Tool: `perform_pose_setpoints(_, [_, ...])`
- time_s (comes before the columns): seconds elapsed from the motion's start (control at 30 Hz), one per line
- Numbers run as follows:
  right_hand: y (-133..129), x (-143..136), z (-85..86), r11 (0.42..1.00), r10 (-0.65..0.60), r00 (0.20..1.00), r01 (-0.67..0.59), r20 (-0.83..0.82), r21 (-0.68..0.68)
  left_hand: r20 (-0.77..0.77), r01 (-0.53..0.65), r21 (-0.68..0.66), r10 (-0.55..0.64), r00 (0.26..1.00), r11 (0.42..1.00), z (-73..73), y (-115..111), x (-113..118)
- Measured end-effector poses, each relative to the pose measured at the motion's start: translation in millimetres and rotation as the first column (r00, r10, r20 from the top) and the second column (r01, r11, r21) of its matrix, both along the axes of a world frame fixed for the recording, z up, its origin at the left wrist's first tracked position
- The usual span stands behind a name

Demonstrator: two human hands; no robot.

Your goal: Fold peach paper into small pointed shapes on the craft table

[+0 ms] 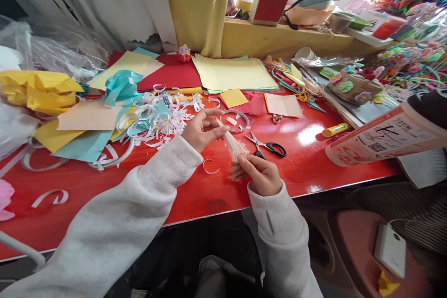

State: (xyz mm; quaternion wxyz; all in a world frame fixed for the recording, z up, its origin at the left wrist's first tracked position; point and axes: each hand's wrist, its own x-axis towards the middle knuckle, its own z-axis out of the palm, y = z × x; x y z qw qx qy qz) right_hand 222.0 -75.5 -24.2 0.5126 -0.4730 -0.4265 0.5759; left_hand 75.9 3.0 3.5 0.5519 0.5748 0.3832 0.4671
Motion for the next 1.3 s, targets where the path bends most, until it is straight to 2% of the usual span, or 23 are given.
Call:
perform_pose_setpoints(0.13, [-2.0, 0.6, 1.6, 1.0, 0.003, 1.0, -0.003, -0.004, -0.023, 0.011, 0.178, -0.114, -0.178, 0.984, 0.977, -6.2, -3.7, 5.6])
perform_pose_setpoints(0.2, [-2.1, 0.8, 2.2, 1.0, -0.02, 1.0, 0.02, 0.007, -0.021, -0.03, 0.271, -0.16, -0.279, 0.96, 0.949, -9.2, -7.3, 7.8])
perform_pose_setpoints(0.27, [-1.9, 0.3, 1.8, 1.0, -0.03, 0.999, 0.03, 0.023, -0.005, -0.088, 0.306, -0.19, -0.326, 0.941, 0.933, -10.1, -11.1, 8.8])
perform_pose_setpoints(0.33, [-1.8, -0.6, 0.7, 1.0, -0.022, 0.999, 0.021, 0.045, 0.016, -0.118, 0.302, -0.216, -0.332, 0.936, 0.929, -8.5, -13.9, 8.8])
perform_pose_setpoints(0.57, [-2.2, -2.5, -1.4, 0.998, 0.003, 0.996, -0.008, 0.092, 0.054, -0.068, 0.284, -0.233, -0.307, 0.949, 0.93, -6.0, -12.0, 8.6])
perform_pose_setpoints(0.7, [-2.3, -0.9, 0.1, 1.0, 0.014, 0.997, -0.016, 0.074, 0.019, -0.074, 0.286, -0.234, -0.31, 0.948, 0.929, -9.1, -11.2, 9.0])
perform_pose_setpoints(0.87, [-3.1, -1.4, 0.5, 0.996, 0.07, 0.998, -0.071, 0.006, 0.048, -0.077, 0.248, -0.255, -0.276, 0.958, 0.934, -3.5, -11.0, 8.0])
perform_pose_setpoints(1.03, [-3.7, -1.9, 0.8, 0.998, 0.039, 0.999, -0.039, 0.012, 0.058, -0.076, 0.231, -0.261, -0.258, 0.963, 0.937, -2.0, -10.4, 5.9])
perform_pose_setpoints(1.3, [-4.8, -0.3, -0.6, 0.997, 0.054, 0.998, -0.055, 0.013, 0.054, -0.101, 0.246, -0.272, -0.282, 0.954, 0.93, -0.9, -11.0, 7.4])
